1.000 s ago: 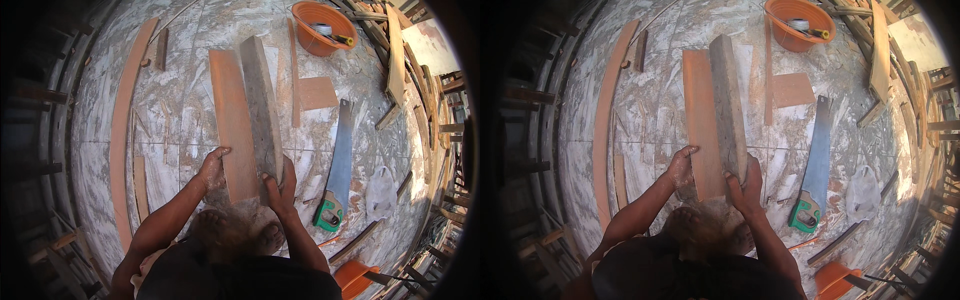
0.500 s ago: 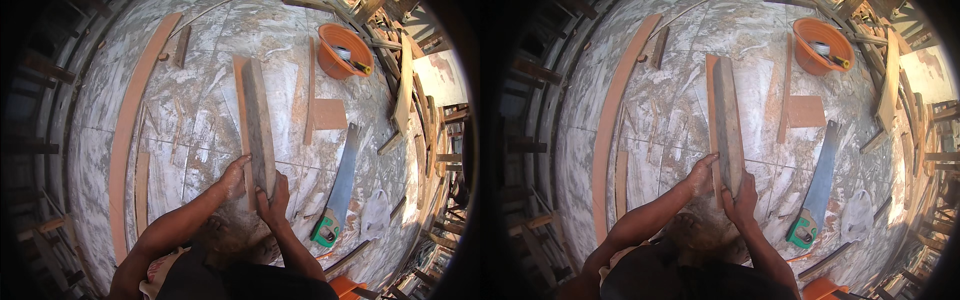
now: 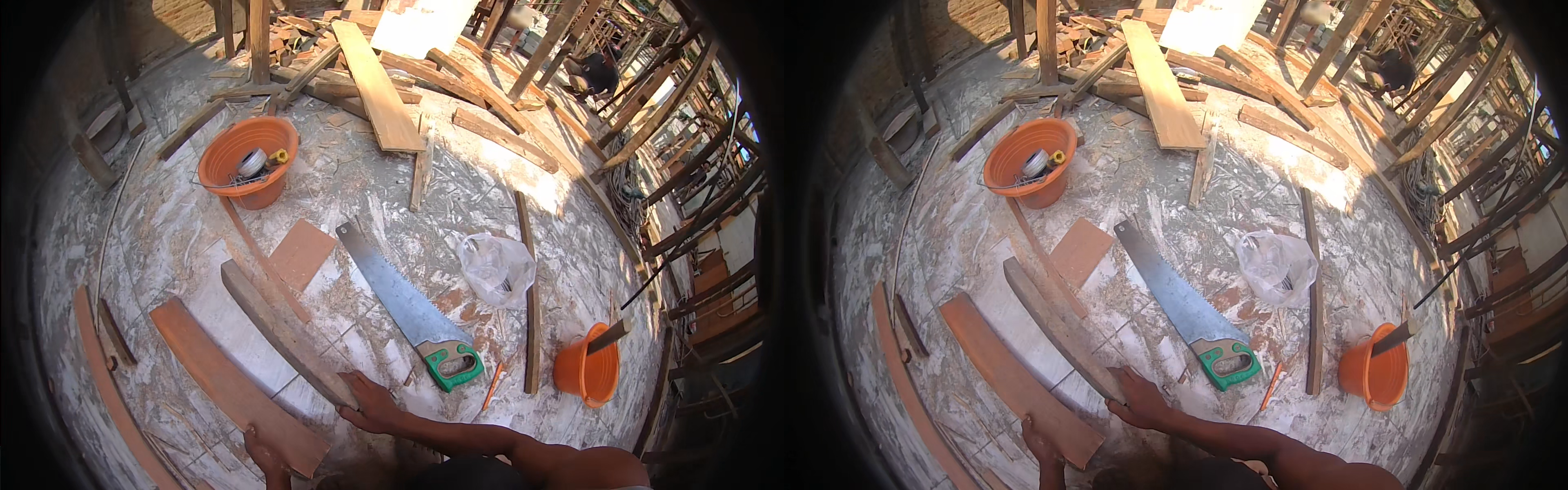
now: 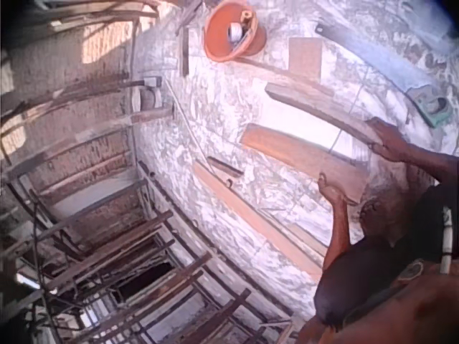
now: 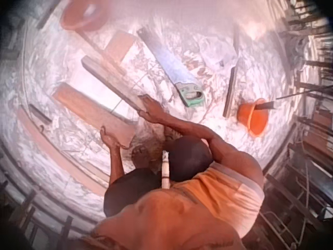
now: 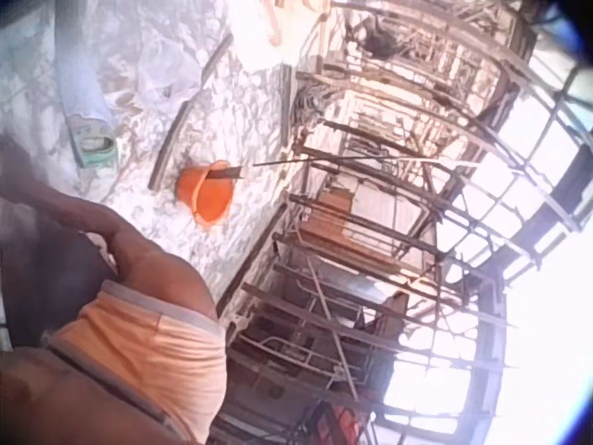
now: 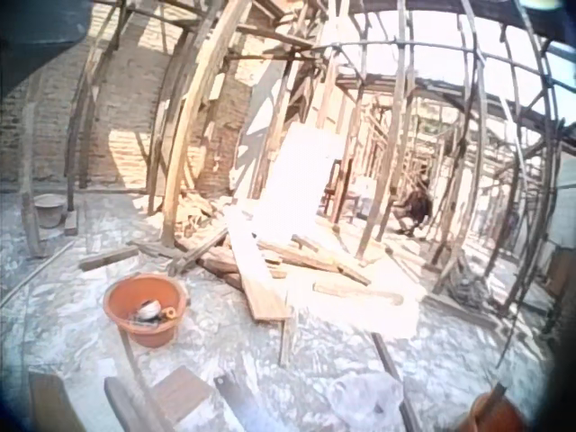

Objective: The person saws a piece of wood by hand, picks up a wooden block and a long piece of wood, and kemudian secures the wood using a hammer and nails taken from a bucket.

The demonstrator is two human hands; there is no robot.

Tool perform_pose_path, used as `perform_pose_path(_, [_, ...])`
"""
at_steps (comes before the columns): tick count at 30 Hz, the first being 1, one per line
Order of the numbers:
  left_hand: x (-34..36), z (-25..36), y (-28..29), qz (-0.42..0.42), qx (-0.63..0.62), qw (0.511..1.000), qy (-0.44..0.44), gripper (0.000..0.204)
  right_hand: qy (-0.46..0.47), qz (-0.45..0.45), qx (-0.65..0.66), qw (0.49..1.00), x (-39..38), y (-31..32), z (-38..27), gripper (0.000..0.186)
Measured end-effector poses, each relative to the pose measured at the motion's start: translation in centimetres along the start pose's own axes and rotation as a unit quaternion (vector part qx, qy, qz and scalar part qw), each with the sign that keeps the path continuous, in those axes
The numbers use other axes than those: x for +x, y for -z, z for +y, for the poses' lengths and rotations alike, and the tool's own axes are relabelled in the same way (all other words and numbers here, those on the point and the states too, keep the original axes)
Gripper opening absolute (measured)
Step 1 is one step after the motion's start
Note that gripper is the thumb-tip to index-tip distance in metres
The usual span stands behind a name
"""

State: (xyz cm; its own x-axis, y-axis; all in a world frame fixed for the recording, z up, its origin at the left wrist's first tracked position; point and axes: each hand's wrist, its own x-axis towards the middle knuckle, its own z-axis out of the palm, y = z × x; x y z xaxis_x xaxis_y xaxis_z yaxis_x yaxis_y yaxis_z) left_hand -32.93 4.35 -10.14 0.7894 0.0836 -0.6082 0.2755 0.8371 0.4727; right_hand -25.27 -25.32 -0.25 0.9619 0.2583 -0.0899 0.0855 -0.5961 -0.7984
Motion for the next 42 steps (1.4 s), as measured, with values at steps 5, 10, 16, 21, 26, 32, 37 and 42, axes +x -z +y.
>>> perform_pose_path(5, [3.2,3.7,13.4,0.144,0.728,0.605,-0.289,0.055,-0.050,0.064,-0.041,0.996,-0.4,-0.5,1.6,0.075])
perform_pose_path(10, [6.2,6.1,11.0,0.120,0.854,0.338,-0.376,0.040,0.052,0.054,-0.115,0.990,1.7,-0.2,-1.2,0.077])
perform_pose_path(16, [2.3,2.0,-9.5,0.091,0.524,0.806,-0.262,0.066,0.154,0.053,-0.007,0.987,2.4,-1.4,-0.9,0.069])
perform_pose_path(21, [2.0,5.6,-11.4,0.041,0.697,0.643,-0.314,0.096,0.073,0.249,-0.013,0.966,4.3,6.7,2.1,0.062])
perform_pose_path(26, [-7.0,12.1,-33.6,-0.338,0.564,0.745,-0.112,0.086,-0.106,0.395,-0.173,0.896,2.9,16.2,12.3,0.065])
perform_pose_path(32, [-8.5,12.3,-43.0,-0.416,0.513,0.748,0.060,0.080,-0.226,0.410,-0.235,0.852,2.0,17.5,21.2,0.065])
perform_pose_path(37, [-8.1,10.9,-45.5,-0.346,0.530,0.768,0.096,0.076,-0.230,0.405,-0.240,0.852,2.3,17.7,20.4,0.056])
perform_pose_path(42, [-8.1,10.2,-47.9,-0.309,0.535,0.778,0.111,0.073,-0.207,0.417,-0.219,0.858,2.0,17.9,20.2,0.053])
